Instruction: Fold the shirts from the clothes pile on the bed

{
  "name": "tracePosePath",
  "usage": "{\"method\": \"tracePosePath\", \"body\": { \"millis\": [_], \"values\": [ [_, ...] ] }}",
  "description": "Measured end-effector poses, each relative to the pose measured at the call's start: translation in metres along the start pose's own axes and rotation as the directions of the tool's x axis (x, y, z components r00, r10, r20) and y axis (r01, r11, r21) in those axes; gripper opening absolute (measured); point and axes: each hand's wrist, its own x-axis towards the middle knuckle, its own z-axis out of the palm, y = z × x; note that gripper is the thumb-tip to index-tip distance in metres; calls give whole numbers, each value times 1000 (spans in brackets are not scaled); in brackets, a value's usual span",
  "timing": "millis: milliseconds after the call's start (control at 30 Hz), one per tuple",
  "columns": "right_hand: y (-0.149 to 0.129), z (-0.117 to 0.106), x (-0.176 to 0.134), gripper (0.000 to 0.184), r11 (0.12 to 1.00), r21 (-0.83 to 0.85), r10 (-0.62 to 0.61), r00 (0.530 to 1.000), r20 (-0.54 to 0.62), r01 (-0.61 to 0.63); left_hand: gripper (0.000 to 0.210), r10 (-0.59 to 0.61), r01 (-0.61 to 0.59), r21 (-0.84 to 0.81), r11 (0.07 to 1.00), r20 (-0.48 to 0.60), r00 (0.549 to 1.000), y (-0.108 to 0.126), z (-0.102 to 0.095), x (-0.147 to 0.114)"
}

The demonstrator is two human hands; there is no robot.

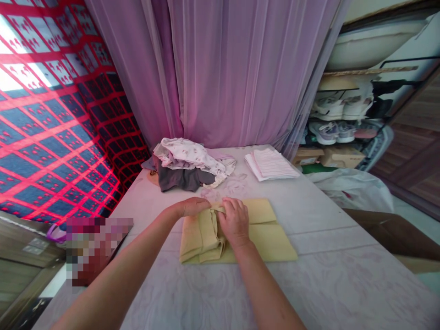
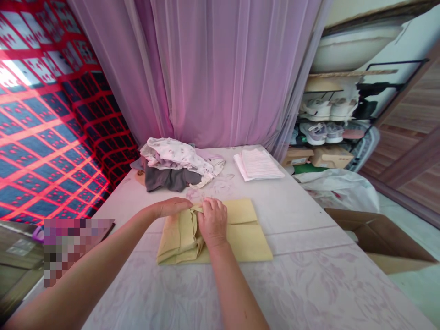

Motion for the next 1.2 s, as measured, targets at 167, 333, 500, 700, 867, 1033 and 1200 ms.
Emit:
{"method": "tracePosePath", "body": {
  "millis": [167, 333, 500, 700, 867, 1033, 1200],
  "values": [
    [-7, -10, 4, 23, 1000, 1, 26, 981, 195, -27, 35, 52, -38, -198, 979, 64, 997, -13, 1, 7],
    [-8, -35, 14, 27, 997, -33, 78, 943, 324, -72, 43, 85, -71, -348, 935, 23, 996, -16, 2, 6],
    [1, -40, 18, 23, 986, -35, 165, 934, 317, -162, 44, 118, -90, -519, 850, 21, 993, -17, 0, -1],
    [-18, -25, 15, 31, 892, 312, 176, 888, 425, -326, 39, 176, -134, -669, 731, -5, 984, -16, -2, -10],
    [-36, -3, 8, 35, 569, 635, 177, 832, 526, -522, 38, 218, -217, -631, 745, -77, 973, -16, -2, -12],
    [-25, 3, 7, 38, 380, 647, 177, 738, 651, -661, 41, 196, -205, -554, 807, -77, 978, -20, 3, -4],
    [5, -12, 11, 27, 544, 401, 246, 597, 764, -737, 31, 121, -180, -291, 940, -210, 970, -18, 22, 11]
  ]
}}
